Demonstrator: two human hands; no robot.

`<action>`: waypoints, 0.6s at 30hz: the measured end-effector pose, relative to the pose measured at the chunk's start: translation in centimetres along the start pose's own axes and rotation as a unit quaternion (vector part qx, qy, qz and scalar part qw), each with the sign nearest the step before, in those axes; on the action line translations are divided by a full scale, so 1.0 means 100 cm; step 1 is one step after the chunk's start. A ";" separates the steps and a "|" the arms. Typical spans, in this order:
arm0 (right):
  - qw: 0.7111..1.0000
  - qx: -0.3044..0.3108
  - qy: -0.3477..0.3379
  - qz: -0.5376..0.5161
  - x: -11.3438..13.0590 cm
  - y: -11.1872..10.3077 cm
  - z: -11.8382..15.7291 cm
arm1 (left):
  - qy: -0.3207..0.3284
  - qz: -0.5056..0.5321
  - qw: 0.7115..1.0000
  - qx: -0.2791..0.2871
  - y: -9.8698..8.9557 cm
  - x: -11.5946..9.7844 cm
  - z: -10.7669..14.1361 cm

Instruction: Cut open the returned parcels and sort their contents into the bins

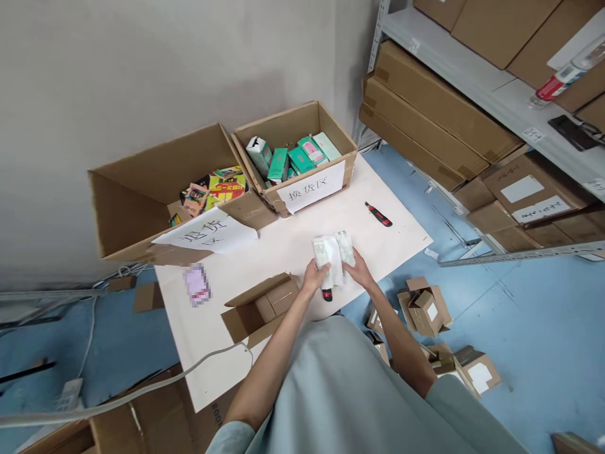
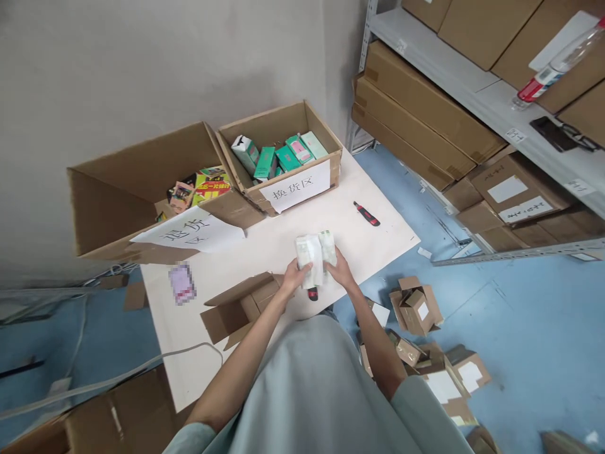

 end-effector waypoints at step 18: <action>0.954 -0.075 0.164 0.238 -0.085 -0.027 0.018 | -0.036 0.135 0.973 0.184 0.015 0.044 0.047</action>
Point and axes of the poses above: each hand's wrist, its own z-axis away from the middle knuckle, its own y-axis out of the palm, x = y × z, the point moved 6 cm from there along -z, towards the middle knuckle, and after that the axes turned 8 degrees about x, right-handed, at the moved point
